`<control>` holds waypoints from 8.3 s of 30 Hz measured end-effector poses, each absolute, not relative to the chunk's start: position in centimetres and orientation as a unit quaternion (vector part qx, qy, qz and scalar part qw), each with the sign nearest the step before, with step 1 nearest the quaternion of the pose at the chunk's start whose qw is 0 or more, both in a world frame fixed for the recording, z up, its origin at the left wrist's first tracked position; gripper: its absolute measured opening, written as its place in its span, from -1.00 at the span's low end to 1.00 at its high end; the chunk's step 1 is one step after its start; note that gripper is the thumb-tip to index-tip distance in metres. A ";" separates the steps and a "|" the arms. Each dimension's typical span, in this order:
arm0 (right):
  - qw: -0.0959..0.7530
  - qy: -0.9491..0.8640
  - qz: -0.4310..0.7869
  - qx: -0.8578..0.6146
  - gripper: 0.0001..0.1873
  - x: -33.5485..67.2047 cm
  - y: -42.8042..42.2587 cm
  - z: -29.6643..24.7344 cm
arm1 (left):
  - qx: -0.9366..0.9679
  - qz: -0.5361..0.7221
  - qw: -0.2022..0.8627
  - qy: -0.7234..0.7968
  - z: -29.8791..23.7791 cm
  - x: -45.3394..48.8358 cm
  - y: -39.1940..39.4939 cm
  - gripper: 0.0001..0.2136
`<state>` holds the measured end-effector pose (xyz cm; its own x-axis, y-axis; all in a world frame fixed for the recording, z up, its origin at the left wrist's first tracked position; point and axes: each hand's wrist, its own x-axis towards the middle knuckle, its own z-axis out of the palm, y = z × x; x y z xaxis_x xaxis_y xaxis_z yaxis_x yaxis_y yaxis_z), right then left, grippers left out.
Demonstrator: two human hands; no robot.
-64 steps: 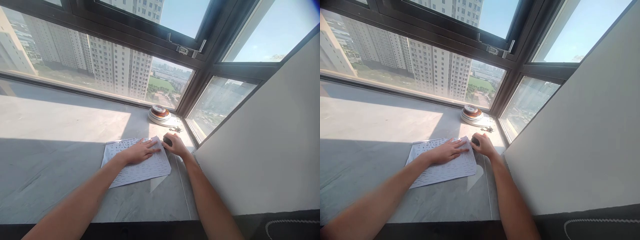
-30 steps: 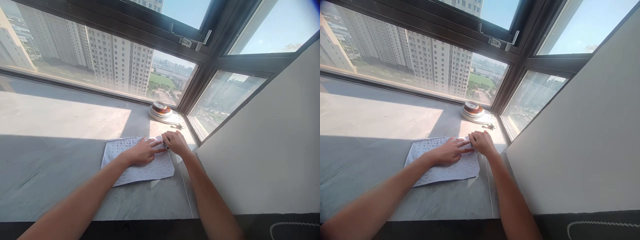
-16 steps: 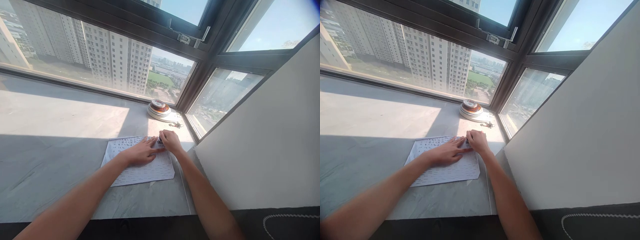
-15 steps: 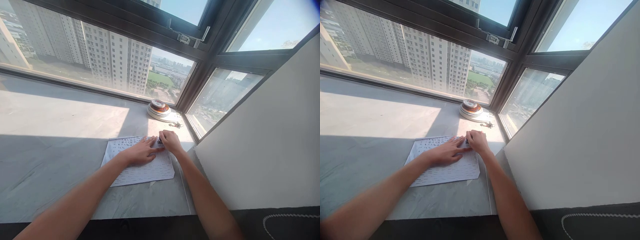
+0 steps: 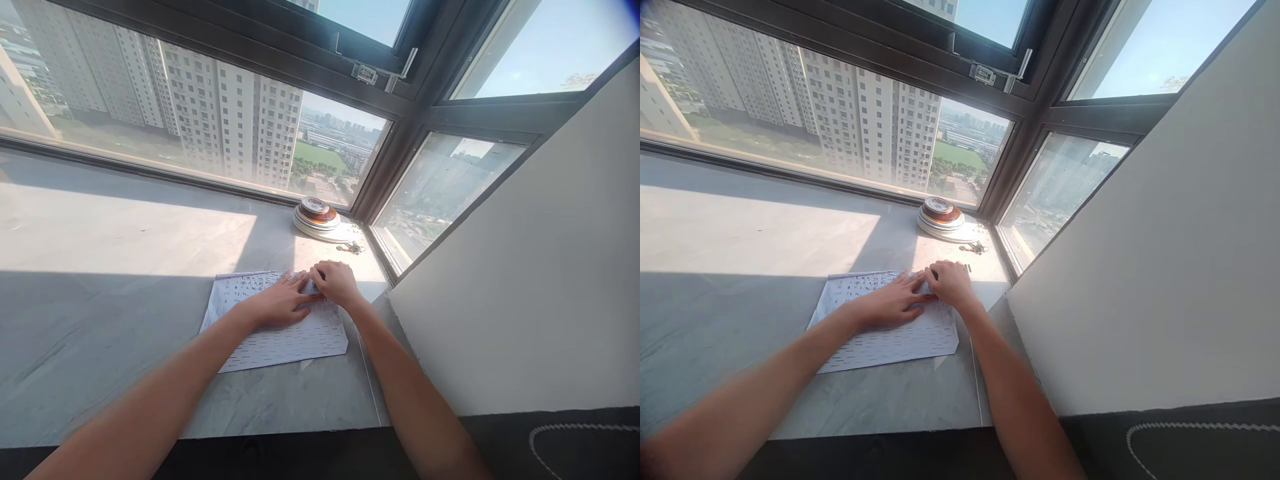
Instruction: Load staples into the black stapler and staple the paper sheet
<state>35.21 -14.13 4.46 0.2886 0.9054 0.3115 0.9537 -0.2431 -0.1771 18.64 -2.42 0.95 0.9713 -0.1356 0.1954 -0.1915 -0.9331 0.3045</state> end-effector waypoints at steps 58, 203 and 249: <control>0.008 -0.598 -0.093 -0.796 -0.58 34.0 -13.2 4.5 | 0.979 0.086 0.172 -0.073 1.2 18.6 -2.6 -0.60; 0.216 -0.679 -0.153 -0.685 -0.69 30.9 -12.7 2.5 | 0.777 0.233 0.570 0.130 1.0 19.8 1.1 -0.66; 0.487 -0.598 0.149 -0.619 -0.50 37.3 -13.7 2.5 | 0.715 0.217 0.657 0.101 1.2 20.0 0.5 -0.53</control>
